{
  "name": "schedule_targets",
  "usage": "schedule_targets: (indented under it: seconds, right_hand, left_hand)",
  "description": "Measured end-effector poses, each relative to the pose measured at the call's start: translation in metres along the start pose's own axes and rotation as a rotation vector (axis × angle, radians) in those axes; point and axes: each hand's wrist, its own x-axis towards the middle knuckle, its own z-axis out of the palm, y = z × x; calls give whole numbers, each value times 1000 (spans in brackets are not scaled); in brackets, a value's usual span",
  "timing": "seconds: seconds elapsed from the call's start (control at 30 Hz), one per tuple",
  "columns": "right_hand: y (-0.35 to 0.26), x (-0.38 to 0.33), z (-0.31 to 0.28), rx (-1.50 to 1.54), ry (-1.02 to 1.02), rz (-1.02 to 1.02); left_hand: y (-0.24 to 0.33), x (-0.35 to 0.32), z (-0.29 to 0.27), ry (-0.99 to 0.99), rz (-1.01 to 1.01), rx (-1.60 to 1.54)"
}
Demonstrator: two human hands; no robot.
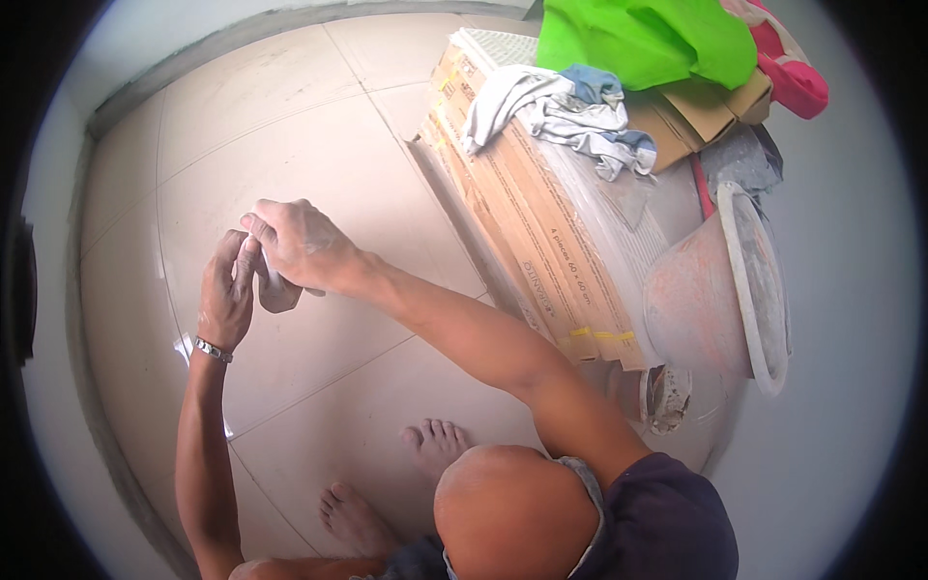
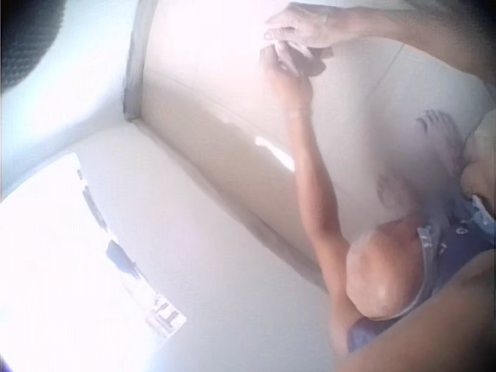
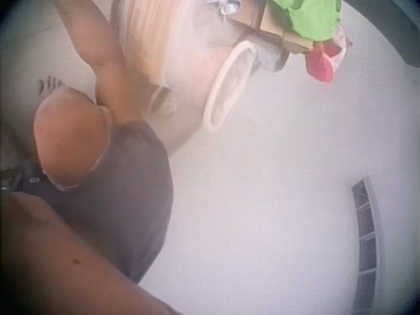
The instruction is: The person kneels on a tiled floor and wipes the surface with a white cloth. They repeatedly fold the cloth to expose clean sides and scrub the tiles and grout lines. The person moves across the floor to clean different sections, focusing on removing residue.
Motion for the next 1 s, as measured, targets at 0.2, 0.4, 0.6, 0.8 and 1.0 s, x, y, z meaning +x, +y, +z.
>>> schedule_targets:
  seconds: [0.2,0.4,0.6,0.8,1.0]
  right_hand:
    - [30,20,20,-104,59,32]
    - [58,53,54,-120,196,75]
    - [98,78,50,-161,327,250]
    - [125,34,-7,289,-128,597]
    - [36,12,23,659,-428,244]
  left_hand:
    - [-20,17,5,-3,205,186]
    - [-47,20,-2,26,118,88]
    - [-17,-14,9,-41,241,29]
    - [-14,-31,-28,32,-119,-161]
    - [-19,-15,-52,11,-199,-293]
